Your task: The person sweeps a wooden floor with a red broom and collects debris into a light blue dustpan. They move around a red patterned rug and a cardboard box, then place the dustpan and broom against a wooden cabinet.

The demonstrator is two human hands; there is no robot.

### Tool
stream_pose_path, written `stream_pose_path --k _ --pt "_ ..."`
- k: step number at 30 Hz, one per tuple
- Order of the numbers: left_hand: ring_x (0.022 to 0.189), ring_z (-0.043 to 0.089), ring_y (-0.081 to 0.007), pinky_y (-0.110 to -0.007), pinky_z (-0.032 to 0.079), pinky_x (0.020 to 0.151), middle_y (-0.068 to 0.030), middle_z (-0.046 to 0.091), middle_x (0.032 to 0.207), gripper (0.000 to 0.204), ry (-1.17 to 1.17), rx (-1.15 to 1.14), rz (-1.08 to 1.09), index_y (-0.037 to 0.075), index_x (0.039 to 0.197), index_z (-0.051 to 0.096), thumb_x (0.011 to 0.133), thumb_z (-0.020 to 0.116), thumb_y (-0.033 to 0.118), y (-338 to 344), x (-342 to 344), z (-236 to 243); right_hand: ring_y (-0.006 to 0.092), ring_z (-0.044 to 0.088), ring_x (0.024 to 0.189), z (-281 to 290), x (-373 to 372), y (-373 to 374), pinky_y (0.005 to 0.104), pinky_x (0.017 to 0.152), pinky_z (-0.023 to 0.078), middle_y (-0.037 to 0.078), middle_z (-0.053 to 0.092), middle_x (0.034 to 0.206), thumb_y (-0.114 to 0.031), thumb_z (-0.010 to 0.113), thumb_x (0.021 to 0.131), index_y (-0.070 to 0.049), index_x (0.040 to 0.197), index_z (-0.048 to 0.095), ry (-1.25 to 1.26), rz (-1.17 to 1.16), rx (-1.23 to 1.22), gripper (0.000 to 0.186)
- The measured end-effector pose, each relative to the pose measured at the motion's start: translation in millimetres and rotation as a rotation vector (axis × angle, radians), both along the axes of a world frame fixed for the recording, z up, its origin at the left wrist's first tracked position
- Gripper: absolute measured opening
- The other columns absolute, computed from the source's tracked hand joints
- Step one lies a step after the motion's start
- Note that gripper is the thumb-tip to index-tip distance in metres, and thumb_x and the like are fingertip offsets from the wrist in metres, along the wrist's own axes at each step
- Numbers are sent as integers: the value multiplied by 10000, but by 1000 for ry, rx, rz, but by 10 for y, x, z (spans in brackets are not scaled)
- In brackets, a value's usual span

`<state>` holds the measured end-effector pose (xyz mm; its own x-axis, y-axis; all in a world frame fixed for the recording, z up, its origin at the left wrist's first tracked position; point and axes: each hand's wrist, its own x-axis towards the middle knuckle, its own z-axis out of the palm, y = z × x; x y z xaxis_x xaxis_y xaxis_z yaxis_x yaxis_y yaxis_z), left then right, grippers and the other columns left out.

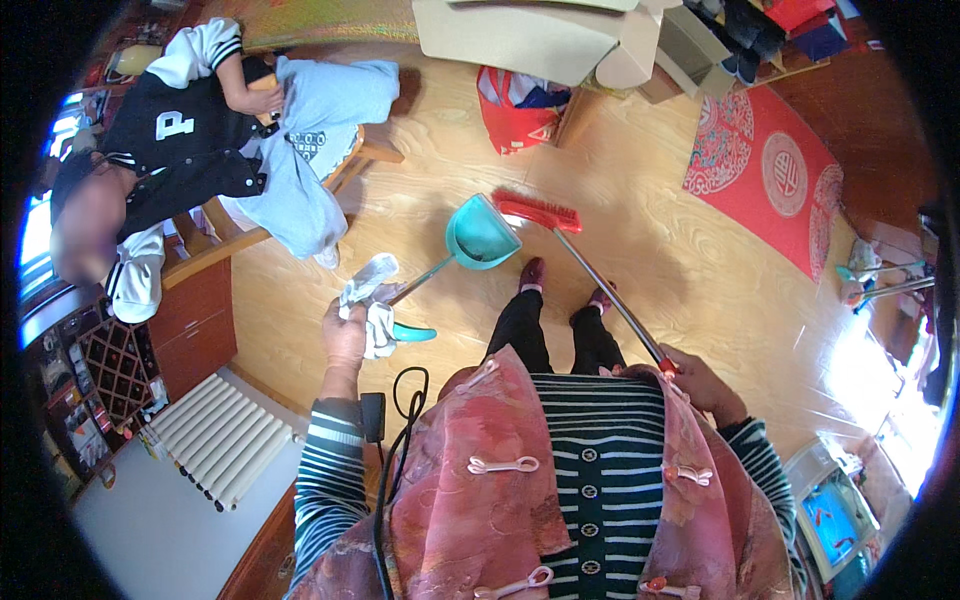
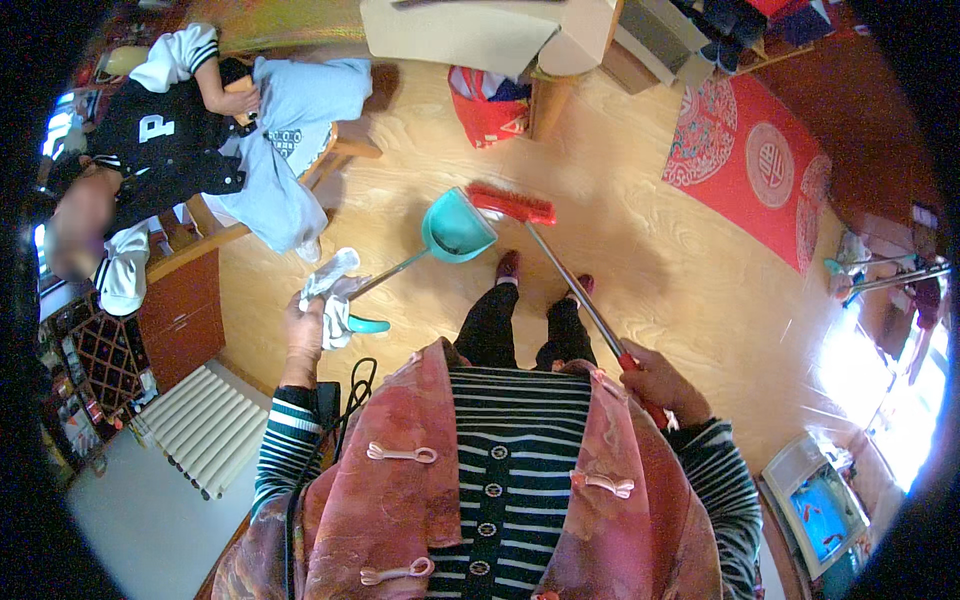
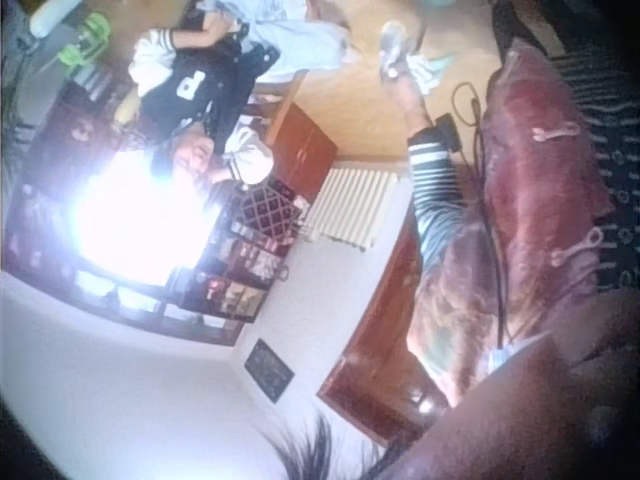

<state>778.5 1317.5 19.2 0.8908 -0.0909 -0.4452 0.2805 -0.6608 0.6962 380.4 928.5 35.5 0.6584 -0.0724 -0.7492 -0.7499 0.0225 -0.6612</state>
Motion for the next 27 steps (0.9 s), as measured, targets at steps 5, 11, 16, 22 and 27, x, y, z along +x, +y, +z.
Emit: stream_pose_path --k 5,11,16,22,27 --pt "759 590 -155 -280 480 670 -86 638 880 294 10 -11 -148 -52 1059 567 819 557 118 -283 155 36 104 507 773 293 -255 133 233 706 451 -8 518 894 -6 555 752 -10 1294 460 120 -392 175 551" --pt "764 589 -147 -273 478 673 -80 640 882 274 -26 -101 -283 -42 1047 579 813 569 100 -911 144 22 124 535 818 456 -701 271 237 732 448 75 562 963 -67 570 767 22 1282 476 66 -712 202 531" --pt "752 583 -137 -264 472 671 -70 642 864 230 -24 -136 -403 -38 1010 593 817 565 84 -1785 -71 22 143 541 867 426 -1169 -12 258 789 441 81 580 974 -110 560 784 10 1230 527 40 -546 -13 463" --pt "797 633 -186 -302 491 738 -126 667 884 268 -140 -90 -537 -13 1013 607 776 613 112 -2935 -587 266 147 538 923 659 -1591 -450 260 847 417 73 596 977 -182 538 857 10 1075 575 -162 -618 -65 293" --pt "869 646 -293 -349 490 775 -198 660 921 342 -225 -9 -602 8 1059 608 789 606 218 -3787 -1009 460 119 511 807 881 -1984 -962 249 743 434 41 584 859 -205 497 917 -3 1012 592 -145 -595 -78 243"
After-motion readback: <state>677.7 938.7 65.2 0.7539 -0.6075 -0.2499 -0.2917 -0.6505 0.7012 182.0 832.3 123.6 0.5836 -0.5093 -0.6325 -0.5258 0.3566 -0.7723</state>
